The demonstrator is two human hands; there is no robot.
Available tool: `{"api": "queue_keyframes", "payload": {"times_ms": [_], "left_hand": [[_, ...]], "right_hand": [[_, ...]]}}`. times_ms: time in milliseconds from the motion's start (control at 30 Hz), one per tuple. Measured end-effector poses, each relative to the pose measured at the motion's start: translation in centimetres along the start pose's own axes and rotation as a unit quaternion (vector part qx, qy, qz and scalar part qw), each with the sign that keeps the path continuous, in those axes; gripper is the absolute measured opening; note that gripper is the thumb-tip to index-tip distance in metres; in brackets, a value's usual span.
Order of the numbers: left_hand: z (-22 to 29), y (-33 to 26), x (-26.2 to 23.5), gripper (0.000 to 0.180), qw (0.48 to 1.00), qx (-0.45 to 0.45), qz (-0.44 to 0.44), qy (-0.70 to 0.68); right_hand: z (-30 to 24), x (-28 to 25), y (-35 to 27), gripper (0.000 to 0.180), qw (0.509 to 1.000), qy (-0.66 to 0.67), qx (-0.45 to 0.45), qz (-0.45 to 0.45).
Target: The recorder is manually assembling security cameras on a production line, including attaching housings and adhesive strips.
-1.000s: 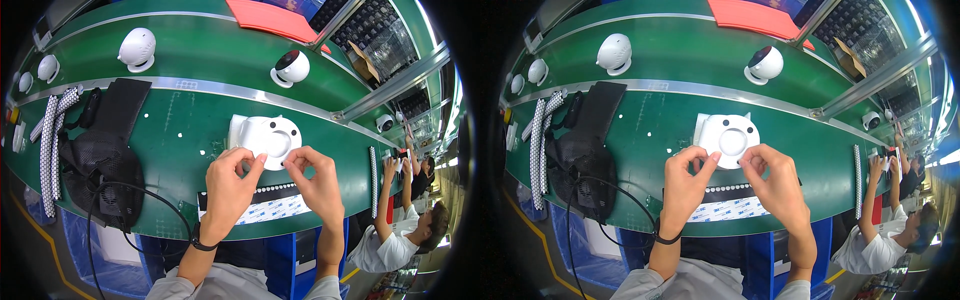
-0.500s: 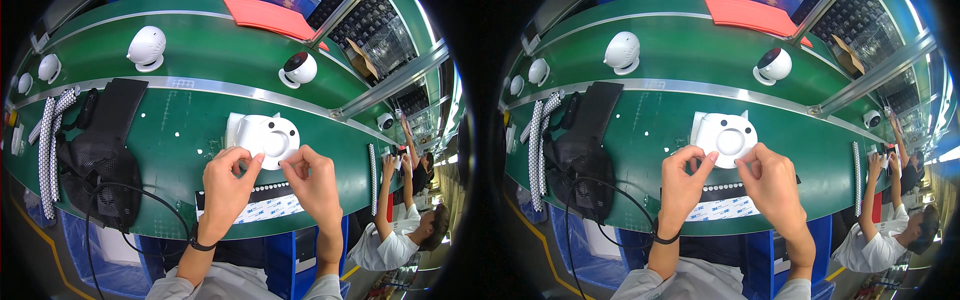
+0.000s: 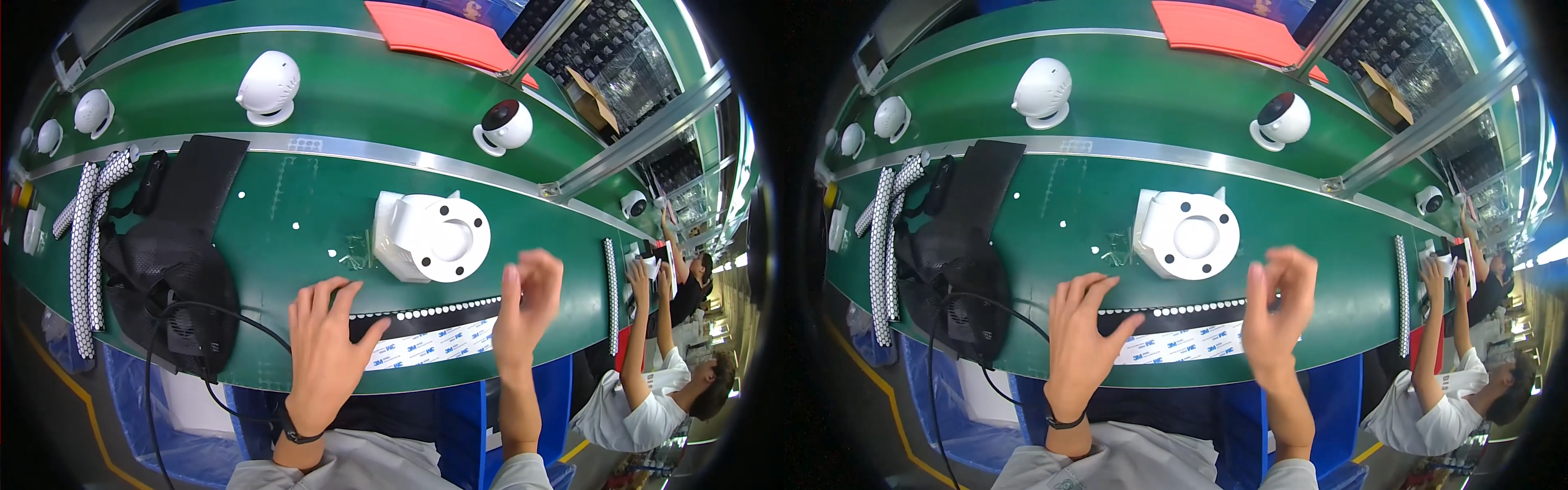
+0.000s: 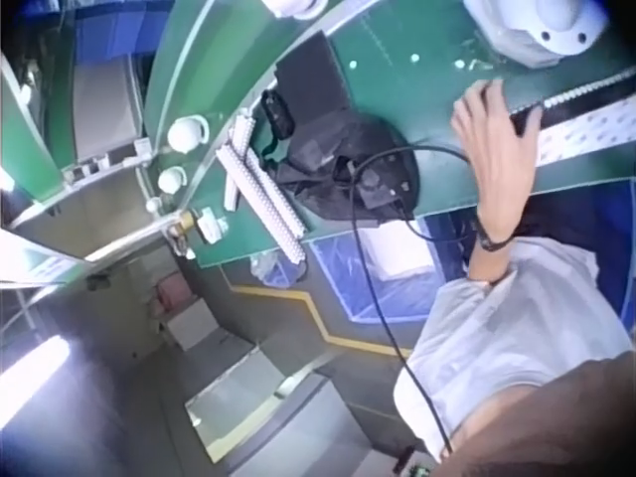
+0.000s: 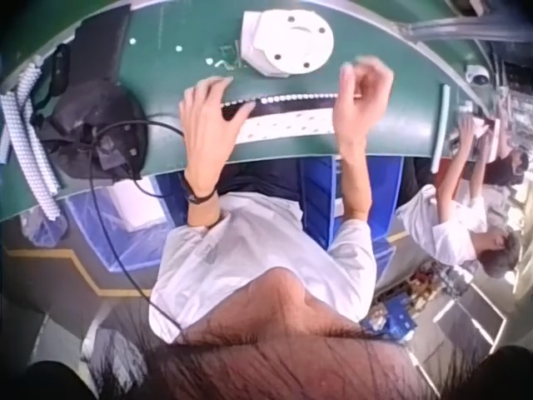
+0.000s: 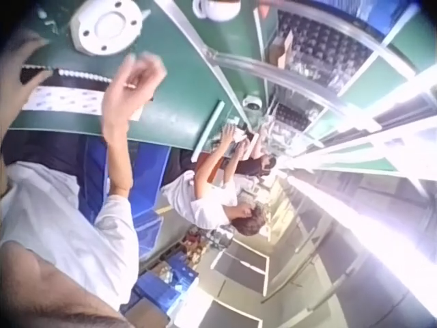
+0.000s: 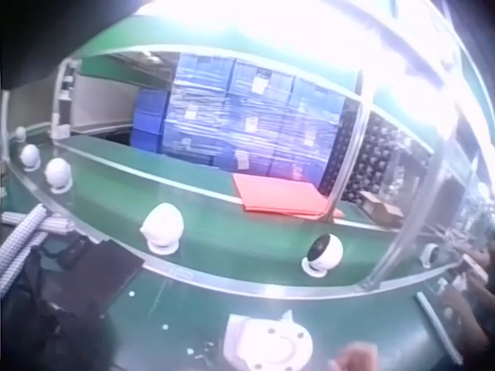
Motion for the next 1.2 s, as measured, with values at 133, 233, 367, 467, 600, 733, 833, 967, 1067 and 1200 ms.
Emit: {"api": "queue_keyframes", "payload": {"times_ms": [133, 233, 367, 467, 600, 733, 833, 967, 1067, 1200], "left_hand": [[-0.6, -0.6, -0.3, 0.047, 0.998, -0.006, -0.061, 0.004], [-1.0, -0.6, 0.2, 0.043, 0.993, 0.016, -0.117, -0.014], [-1.3, -0.7, 0.4, 0.037, 0.991, 0.048, -0.125, -0.029], [-1.7, -0.5, 0.4, 0.031, 0.991, 0.055, -0.111, -0.045], [-2.0, -0.2, 0.5, 0.021, 0.99, 0.066, -0.1, -0.079], [-2.0, -0.2, 0.2, 0.018, 0.985, 0.068, -0.109, -0.116], [-2.0, -0.3, 0.3, 0.017, 0.981, 0.089, -0.119, -0.126], [-2.0, -0.2, 0.0, 0.017, 0.98, 0.1, -0.124, -0.12], [-1.9, 0.0, -0.1, 0.017, 0.979, 0.1, -0.122, -0.13], [-1.7, 0.0, -0.2, 0.016, 0.978, 0.1, -0.122, -0.134]], "right_hand": [[-2.8, 4.3, -3.7, 0.03, 0.973, -0.055, -0.129, -0.182], [-2.2, 7.0, -3.5, 0.031, 0.95, -0.086, -0.125, -0.271], [-0.8, 7.9, -4.0, 0.033, 0.916, -0.084, -0.117, -0.374], [-1.3, 8.2, -3.9, 0.032, 0.909, -0.096, -0.116, -0.388], [-1.1, 8.1, -3.7, 0.031, 0.905, -0.1, -0.123, -0.394], [-1.4, 7.4, -3.6, 0.029, 0.911, -0.061, -0.064, -0.404], [-2.1, 7.0, -3.4, 0.027, 0.915, -0.052, -0.092, -0.389], [-3.7, 7.0, -3.6, 0.023, 0.908, -0.106, -0.178, -0.364], [-3.8, 7.0, -4.0, 0.025, 0.894, -0.127, -0.207, -0.377], [-3.9, 6.9, -3.9, 0.027, 0.886, -0.133, -0.215, -0.389]]}}
Point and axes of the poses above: each hand's wrist, its own y-axis towards the middle knuckle, its own x-axis out of the palm, z = x × y, the point moved 5 cm from there along y, towards the middle knuckle, and after that the axes turned 3 degrees about y, right-handed, at the moved point
